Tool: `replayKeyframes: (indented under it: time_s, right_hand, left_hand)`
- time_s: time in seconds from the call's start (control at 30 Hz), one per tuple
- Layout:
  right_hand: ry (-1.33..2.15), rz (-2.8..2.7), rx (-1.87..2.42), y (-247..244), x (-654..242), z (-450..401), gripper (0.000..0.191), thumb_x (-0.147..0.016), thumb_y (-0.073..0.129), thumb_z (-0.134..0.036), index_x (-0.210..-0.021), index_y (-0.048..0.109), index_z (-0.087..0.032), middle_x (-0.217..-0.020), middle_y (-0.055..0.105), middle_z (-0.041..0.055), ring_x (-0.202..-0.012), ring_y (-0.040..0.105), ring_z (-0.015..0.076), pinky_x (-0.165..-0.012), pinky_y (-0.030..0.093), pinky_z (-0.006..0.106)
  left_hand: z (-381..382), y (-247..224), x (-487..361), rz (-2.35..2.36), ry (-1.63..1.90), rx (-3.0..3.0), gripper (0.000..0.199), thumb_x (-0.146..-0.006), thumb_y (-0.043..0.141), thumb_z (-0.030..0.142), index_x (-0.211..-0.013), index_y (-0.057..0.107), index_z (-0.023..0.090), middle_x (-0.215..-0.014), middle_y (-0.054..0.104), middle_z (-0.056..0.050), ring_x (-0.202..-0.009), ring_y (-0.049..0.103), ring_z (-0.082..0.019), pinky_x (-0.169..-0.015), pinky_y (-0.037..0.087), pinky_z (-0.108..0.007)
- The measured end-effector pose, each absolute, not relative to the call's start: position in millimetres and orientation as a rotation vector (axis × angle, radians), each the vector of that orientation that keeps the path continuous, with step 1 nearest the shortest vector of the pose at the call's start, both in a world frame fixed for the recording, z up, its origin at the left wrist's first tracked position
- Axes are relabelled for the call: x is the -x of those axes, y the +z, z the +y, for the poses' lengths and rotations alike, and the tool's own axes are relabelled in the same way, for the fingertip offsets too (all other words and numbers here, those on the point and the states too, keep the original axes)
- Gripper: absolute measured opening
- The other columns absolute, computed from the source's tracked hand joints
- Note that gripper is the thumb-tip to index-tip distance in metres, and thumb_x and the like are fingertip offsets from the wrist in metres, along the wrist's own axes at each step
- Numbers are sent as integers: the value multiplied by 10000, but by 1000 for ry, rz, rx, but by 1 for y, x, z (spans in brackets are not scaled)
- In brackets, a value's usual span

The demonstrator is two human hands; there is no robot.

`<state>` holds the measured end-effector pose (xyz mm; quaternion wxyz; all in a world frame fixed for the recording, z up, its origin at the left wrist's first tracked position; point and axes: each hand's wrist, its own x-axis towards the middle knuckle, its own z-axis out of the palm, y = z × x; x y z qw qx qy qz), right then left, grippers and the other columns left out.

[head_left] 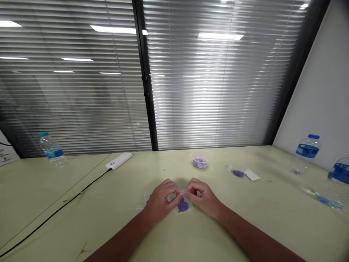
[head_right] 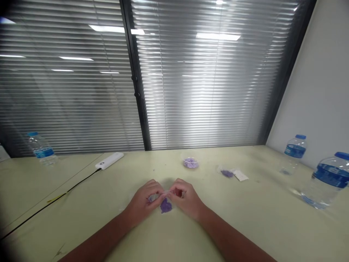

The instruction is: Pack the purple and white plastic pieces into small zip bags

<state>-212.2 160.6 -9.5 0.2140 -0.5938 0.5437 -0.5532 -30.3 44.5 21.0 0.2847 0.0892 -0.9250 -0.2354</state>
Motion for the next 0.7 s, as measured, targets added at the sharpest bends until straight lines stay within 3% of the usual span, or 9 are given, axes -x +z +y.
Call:
replayKeyframes:
  time_s: [0.2,0.4,0.57,0.7]
  right_hand:
    - [-1527,1507,1586,-10,219,160,283,-910,685,-410,-773,633,-169,-754,519,-14,-653,438,107,-609,351,246]
    - [-1472,1477,1540,-11,226,159,292,-867,737,-457,-820,741,-168,-764,545,-5,-662,430,109,-605,330,252]
    - [-1408,1394,1537,-15,222,159,346,-819,774,-506,-751,763,-167,-718,565,3,-639,449,116,-574,326,256]
    - [-1397,1715,1661,-18,241,154,420,-885,670,-548,-729,757,-168,-698,597,13,-636,495,131,-588,374,252]
  left_hand:
    - [45,24,30,-2442,-736,-342,364,-1007,521,433,-781,687,200,-758,654,-45,-802,576,-195,-752,446,-309]
    - [42,22,30,-2452,-706,-350,301,-984,546,346,-737,626,194,-751,631,-25,-789,579,-180,-731,429,-293]
    - [39,21,29,-2554,-560,-206,276,-998,512,334,-786,627,200,-771,625,-36,-792,557,-193,-723,413,-312]
    - [35,23,29,-2638,-458,-185,301,-1022,515,358,-804,652,203,-803,664,-37,-824,572,-199,-758,400,-330]
